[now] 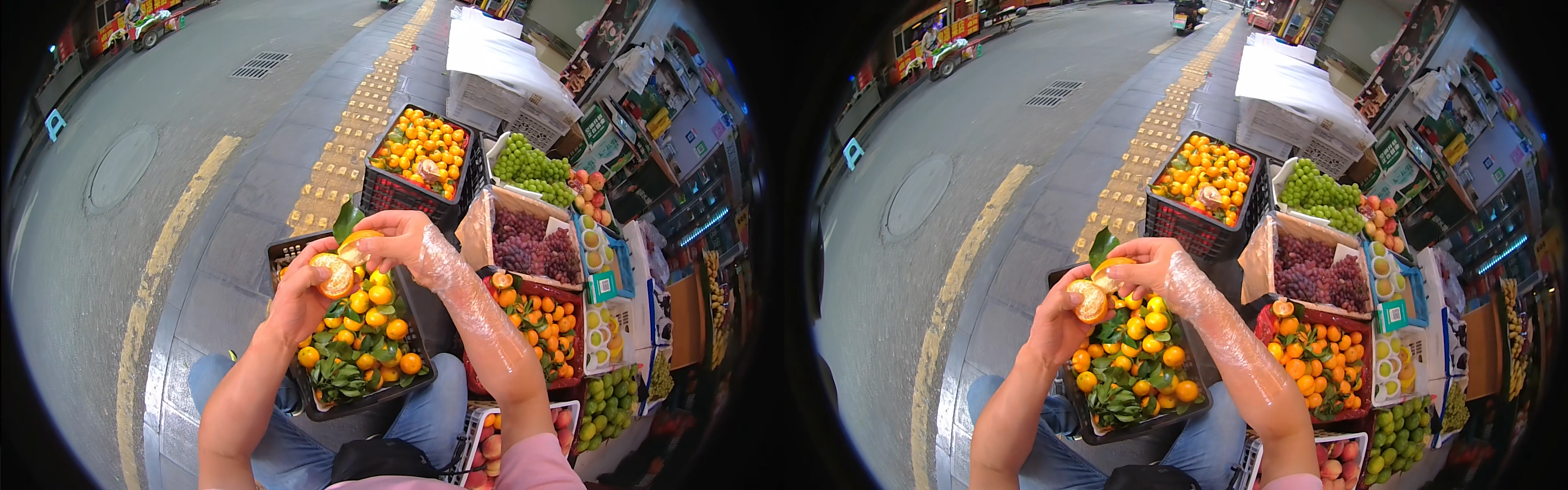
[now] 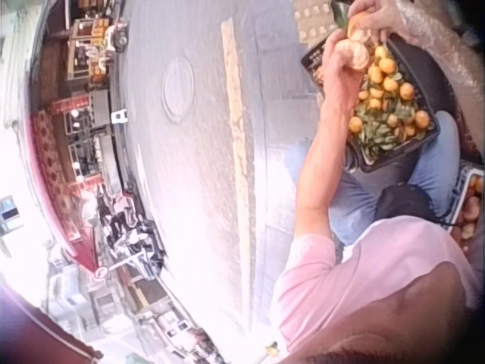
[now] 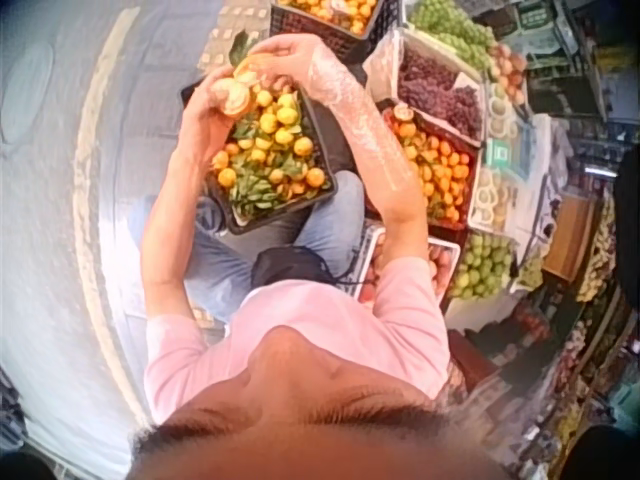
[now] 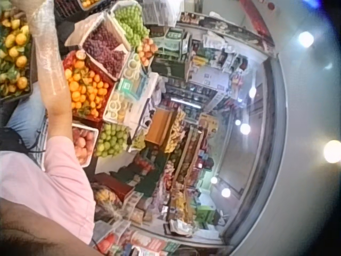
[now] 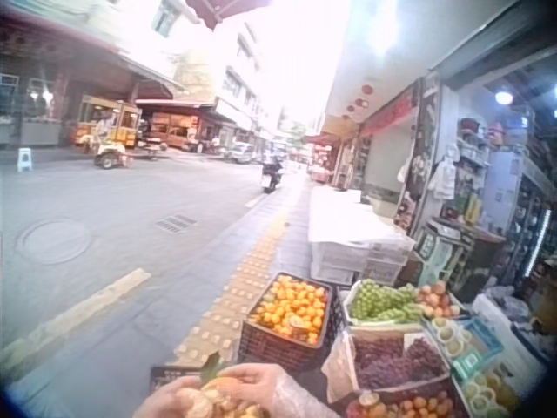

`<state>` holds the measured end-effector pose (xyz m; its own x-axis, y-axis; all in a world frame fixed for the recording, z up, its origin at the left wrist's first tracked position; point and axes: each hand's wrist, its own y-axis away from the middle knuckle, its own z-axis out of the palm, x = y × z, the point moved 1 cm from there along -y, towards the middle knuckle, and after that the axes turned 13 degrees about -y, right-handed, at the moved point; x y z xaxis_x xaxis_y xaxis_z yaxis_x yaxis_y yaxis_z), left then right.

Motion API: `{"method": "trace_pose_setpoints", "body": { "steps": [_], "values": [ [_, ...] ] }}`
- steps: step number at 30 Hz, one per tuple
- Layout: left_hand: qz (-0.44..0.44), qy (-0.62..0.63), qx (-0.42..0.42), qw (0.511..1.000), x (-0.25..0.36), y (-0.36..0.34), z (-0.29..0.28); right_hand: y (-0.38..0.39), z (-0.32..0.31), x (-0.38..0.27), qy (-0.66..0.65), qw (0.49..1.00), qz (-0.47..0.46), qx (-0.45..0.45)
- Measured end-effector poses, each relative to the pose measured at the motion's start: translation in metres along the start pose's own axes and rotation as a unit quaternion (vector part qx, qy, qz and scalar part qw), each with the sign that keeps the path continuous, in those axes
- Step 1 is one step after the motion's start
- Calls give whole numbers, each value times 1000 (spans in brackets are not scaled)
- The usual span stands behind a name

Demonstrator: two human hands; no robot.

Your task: The person arranges crates of oranges and other fruits at a street-side stall, then picks up and peels an orange by hand. The person continues to handle and reposition oranges within the crates.

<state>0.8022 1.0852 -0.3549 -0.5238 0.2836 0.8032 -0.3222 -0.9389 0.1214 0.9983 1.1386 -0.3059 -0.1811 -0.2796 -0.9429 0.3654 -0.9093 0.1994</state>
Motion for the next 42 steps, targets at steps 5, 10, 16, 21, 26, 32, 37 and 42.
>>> {"method": "trace_pose_setpoints", "body": {
  "steps": [5, 10, 16, 21, 26, 32, 37, 42],
  "values": [
    [16, -37, -19, 999, 3, 2, 7, -2, -3, 6, -33, 999, 10, 32],
    [24, -20, -8, 999, 0, -3, 11, -9, -9, 36, -218, 972, 46, 73],
    [7, -50, -24, 998, -3, -5, 2, 13, -3, 33, -129, 988, -34, 71],
    [18, -168, -22, 985, -9, -7, -1, 24, -3, 9, 193, 977, -83, 14],
    [58, -118, -35, 991, -14, -7, 7, 20, 0, 33, -59, 994, -25, 89],
    [63, -62, -12, 996, -22, -11, 2, 8, -21, 75, -403, 900, -49, 161],
    [38, -65, 79, 994, -25, -11, -5, 20, -75, 113, -281, 932, -67, 218],
    [34, -76, 83, 993, -22, -5, 0, 70, -183, 156, -109, 941, 9, 319]
  ]
}}
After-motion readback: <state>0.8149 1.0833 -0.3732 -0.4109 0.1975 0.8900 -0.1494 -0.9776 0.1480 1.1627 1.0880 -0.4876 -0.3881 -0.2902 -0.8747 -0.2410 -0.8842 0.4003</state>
